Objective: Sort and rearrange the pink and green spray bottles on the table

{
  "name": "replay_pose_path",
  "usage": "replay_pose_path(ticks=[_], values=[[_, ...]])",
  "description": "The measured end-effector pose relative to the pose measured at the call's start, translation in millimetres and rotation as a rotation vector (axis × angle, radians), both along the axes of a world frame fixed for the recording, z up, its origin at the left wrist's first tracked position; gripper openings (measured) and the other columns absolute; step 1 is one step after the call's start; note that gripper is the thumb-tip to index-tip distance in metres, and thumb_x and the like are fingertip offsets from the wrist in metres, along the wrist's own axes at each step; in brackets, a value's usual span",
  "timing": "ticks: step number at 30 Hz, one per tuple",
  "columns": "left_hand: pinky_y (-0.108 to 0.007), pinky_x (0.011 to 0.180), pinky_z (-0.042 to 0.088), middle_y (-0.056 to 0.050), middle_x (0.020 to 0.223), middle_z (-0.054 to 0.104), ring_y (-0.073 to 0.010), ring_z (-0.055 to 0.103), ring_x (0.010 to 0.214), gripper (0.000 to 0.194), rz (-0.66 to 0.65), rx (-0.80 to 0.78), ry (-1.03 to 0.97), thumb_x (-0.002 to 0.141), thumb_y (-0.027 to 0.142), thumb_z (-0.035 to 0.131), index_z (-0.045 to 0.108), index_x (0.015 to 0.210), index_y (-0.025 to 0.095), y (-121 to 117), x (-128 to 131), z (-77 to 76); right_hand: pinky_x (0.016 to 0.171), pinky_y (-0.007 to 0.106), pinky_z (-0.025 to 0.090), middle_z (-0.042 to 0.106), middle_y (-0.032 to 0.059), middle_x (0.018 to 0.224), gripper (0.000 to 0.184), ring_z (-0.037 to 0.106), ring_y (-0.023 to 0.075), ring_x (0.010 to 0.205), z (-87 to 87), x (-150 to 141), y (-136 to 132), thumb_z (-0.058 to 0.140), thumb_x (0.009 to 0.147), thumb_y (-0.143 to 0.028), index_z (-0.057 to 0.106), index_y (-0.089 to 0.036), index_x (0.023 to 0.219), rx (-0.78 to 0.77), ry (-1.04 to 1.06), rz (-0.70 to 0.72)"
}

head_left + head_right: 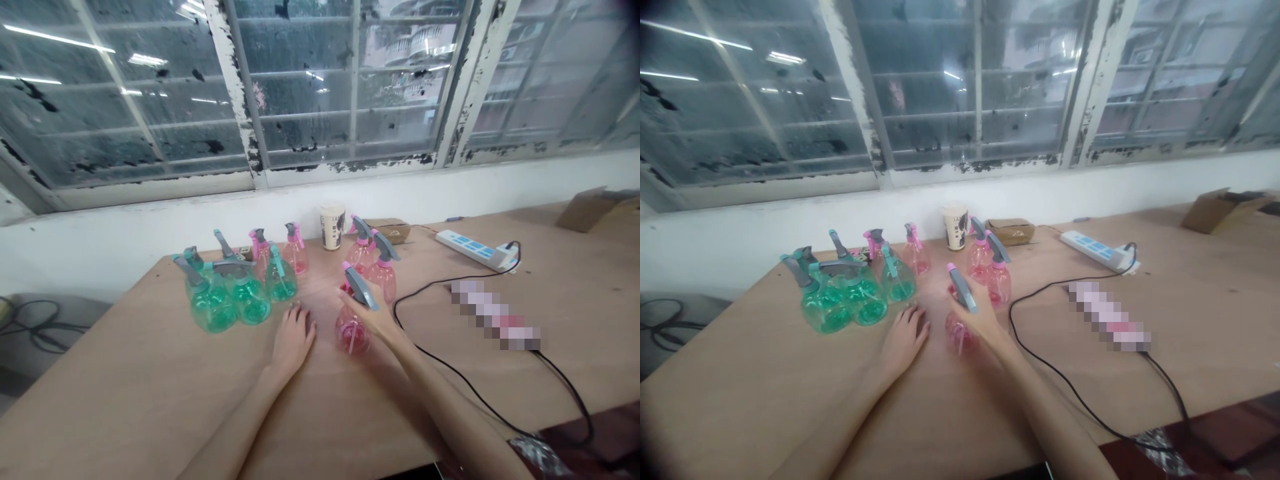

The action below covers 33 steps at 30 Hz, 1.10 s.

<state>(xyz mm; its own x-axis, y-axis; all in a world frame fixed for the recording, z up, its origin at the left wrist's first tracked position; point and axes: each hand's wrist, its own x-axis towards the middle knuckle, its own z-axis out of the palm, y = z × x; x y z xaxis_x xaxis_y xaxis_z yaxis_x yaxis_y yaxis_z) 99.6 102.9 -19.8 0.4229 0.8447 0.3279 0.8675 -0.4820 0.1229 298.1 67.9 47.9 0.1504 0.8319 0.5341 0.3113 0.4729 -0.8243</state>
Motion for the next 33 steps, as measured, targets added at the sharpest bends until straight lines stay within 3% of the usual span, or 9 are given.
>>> replay_pose_path(ticks=[7, 9, 13, 17, 19, 24, 33], values=[[-0.044, 0.104, 0.041, -0.016, 0.13, 0.056, -0.0285, 0.048, 0.121, 0.036, 0.0, -0.013, -0.001, 0.093, 0.03, 0.043, 0.059, 0.118, 0.009, -1, 1, 1.2, 0.059, 0.026, 0.044, 0.056, -0.0018, 0.065, 0.011, 0.054, 0.0133, 0.059, 2.5, 0, -1, 0.059, 0.077, -0.024, 0.052, -0.02, 0.069, 0.027, -0.075, -0.028], [-0.045, 0.103, 0.041, -0.017, 0.129, 0.057, -0.0286, 0.049, 0.12, 0.036, -0.002, -0.003, -0.005, 0.093, 0.029, 0.043, 0.059, 0.117, 0.009, -1, 0, -0.4, 0.064, 0.028, 0.048, 0.062, 0.0006, 0.074, 0.006, 0.058, 0.0148, 0.066, -0.4, -1, -1, 0.06, 0.078, -0.025, 0.057, -0.02, 0.077, 0.021, -0.037, 0.011], [-0.046, 0.102, 0.042, -0.017, 0.128, 0.057, -0.0289, 0.05, 0.119, 0.035, -0.003, 0.015, -0.015, 0.092, 0.029, 0.044, 0.059, 0.116, 0.01, 0, 0, -2.7, 0.075, 0.033, 0.053, 0.068, 0.0072, 0.1, 0.03, 0.064, 0.0194, 0.083, -7.6, -4, -1, 0.067, 0.076, -0.032, 0.061, -0.02, 0.104, 0.006, 0.035, 0.043], [-0.045, 0.103, 0.041, -0.017, 0.128, 0.057, -0.0285, 0.049, 0.119, 0.035, -0.007, 0.005, -0.012, 0.093, 0.029, 0.043, 0.059, 0.117, 0.008, 0, 0, -2.7, 0.084, 0.037, 0.052, 0.066, 0.0104, 0.112, 0.042, 0.064, 0.0231, 0.096, -10.5, -4, -1, 0.069, 0.076, -0.036, 0.061, -0.02, 0.115, -0.004, 0.01, 0.042], [-0.045, 0.103, 0.041, -0.017, 0.128, 0.057, -0.0282, 0.049, 0.12, 0.036, -0.005, -0.001, -0.012, 0.093, 0.029, 0.043, 0.058, 0.117, 0.008, 0, 0, -2.4, 0.083, 0.037, 0.052, 0.068, 0.0094, 0.107, 0.045, 0.064, 0.0231, 0.094, -9.9, -3, -1, 0.069, 0.076, -0.038, 0.061, -0.021, 0.117, -0.029, 0.013, 0.06], [-0.046, 0.103, 0.041, -0.017, 0.128, 0.057, -0.0281, 0.049, 0.12, 0.036, -0.016, 0.005, -0.025, 0.093, 0.03, 0.041, 0.058, 0.117, 0.009, 0, 0, -2.2, 0.07, 0.031, 0.051, 0.064, -0.0009, 0.071, 0.049, 0.059, 0.0168, 0.068, -4.5, 0, -5, 0.068, 0.076, -0.038, 0.059, -0.021, 0.121, -0.156, 0.011, 0.134], [-0.047, 0.102, 0.042, -0.017, 0.127, 0.057, -0.0286, 0.05, 0.119, 0.036, -0.021, 0.013, -0.023, 0.093, 0.03, 0.041, 0.058, 0.117, 0.01, -1, 0, -0.9, 0.057, 0.026, 0.043, 0.054, -0.0039, 0.061, 0.038, 0.046, 0.0128, 0.055, -4.8, -3, -5, 0.066, 0.076, -0.041, 0.064, -0.019, 0.107, -0.149, 0.047, 0.096]])
